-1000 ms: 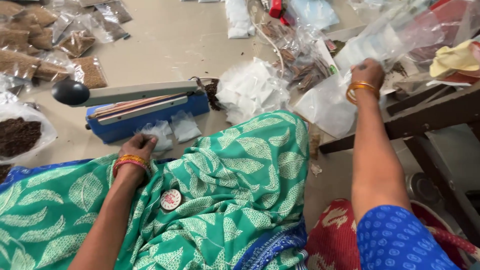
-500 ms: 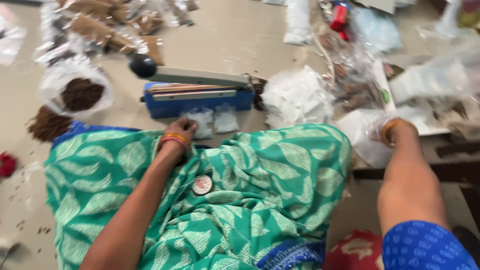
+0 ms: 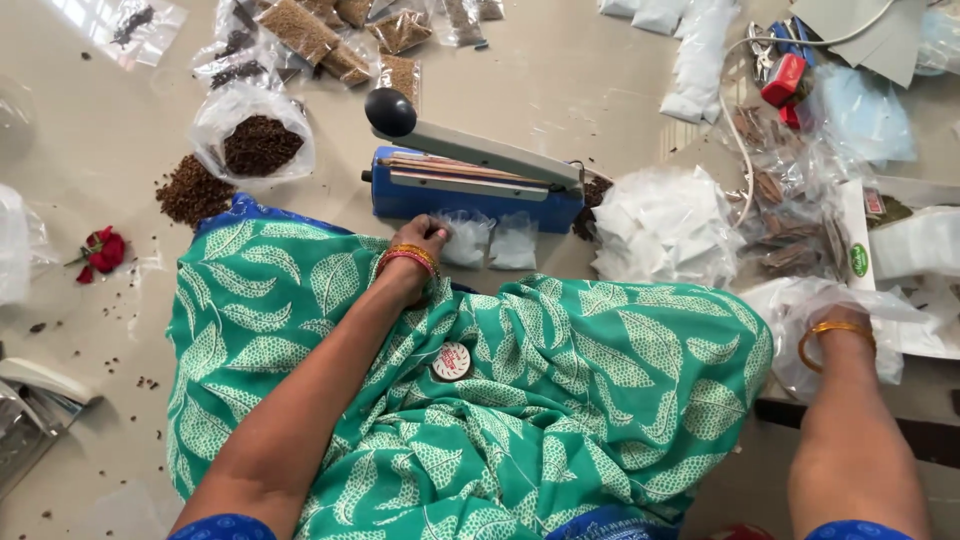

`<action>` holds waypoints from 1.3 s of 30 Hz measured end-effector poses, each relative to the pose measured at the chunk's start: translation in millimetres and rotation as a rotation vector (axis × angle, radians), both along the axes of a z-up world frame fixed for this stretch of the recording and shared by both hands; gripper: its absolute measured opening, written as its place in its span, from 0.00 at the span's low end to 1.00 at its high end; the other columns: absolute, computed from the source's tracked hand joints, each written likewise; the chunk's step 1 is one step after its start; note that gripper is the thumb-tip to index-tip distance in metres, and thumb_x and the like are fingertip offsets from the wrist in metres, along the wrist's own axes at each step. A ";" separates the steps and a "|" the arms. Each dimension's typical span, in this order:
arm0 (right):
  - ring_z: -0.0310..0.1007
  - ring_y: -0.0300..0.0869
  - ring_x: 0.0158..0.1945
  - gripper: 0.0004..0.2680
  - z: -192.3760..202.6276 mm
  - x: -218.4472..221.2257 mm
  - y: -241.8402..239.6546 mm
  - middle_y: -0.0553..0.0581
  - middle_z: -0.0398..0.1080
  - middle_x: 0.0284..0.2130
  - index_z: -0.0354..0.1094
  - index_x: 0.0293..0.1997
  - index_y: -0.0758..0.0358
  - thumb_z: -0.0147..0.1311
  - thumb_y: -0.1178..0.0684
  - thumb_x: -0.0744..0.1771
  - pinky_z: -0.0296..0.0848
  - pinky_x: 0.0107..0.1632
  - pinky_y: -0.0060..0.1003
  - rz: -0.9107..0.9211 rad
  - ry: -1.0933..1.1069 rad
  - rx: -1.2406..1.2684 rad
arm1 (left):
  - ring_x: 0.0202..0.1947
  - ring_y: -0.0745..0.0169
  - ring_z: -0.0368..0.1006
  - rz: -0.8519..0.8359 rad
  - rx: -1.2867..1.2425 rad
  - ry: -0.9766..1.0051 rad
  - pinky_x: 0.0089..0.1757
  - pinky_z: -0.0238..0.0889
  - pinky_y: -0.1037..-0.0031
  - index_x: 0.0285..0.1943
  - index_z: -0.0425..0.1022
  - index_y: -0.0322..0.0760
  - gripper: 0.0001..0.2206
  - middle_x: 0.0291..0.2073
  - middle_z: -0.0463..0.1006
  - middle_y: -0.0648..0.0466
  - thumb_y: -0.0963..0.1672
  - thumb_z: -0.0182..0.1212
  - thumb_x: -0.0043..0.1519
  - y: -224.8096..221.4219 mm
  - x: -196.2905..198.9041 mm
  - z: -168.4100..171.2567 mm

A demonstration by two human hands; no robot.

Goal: The person fills small plastic bags with product by hand, then seals the bags using a heat sealer, placing the sealed bags on the floor.

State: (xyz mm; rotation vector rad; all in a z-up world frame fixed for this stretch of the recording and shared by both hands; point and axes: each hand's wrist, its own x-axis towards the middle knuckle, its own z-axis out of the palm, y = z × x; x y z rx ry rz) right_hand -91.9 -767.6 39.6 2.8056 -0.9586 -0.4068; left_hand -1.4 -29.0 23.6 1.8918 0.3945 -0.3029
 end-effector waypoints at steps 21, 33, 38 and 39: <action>0.75 0.65 0.40 0.11 94.3 -32.9 65.1 0.72 0.73 0.42 0.69 0.50 0.72 0.60 0.59 0.65 0.74 0.40 0.56 -0.257 -0.684 -0.252 | 0.45 0.52 0.78 -0.009 0.081 -0.042 0.49 0.70 0.62 0.50 0.79 0.41 0.10 0.44 0.82 0.48 0.46 0.64 0.62 2.3 -4.4 -6.7; 0.81 0.45 0.38 0.13 234.4 -59.8 507.1 0.63 0.78 0.38 0.67 0.58 0.71 0.58 0.64 0.67 0.81 0.43 0.37 0.037 -0.955 1.844 | 0.53 0.52 0.76 -0.134 -0.938 0.202 0.49 0.73 0.62 0.59 0.74 0.33 0.28 0.53 0.79 0.47 0.57 0.58 0.61 -2.8 -99.0 147.9; 0.81 0.45 0.37 0.12 228.6 -65.9 540.7 0.63 0.79 0.38 0.66 0.57 0.71 0.57 0.64 0.67 0.82 0.43 0.37 0.038 -0.820 1.960 | 0.52 0.49 0.78 -0.191 -1.061 0.229 0.50 0.76 0.60 0.60 0.74 0.26 0.33 0.51 0.80 0.43 0.59 0.56 0.61 12.4 -118.3 180.7; 0.81 0.44 0.38 0.12 226.8 -66.7 543.8 0.63 0.79 0.39 0.66 0.57 0.71 0.57 0.64 0.67 0.82 0.44 0.37 0.056 -0.819 1.941 | 0.50 0.50 0.80 -0.149 -1.070 0.213 0.49 0.76 0.60 0.58 0.75 0.27 0.31 0.50 0.82 0.45 0.58 0.56 0.61 12.2 -119.8 185.8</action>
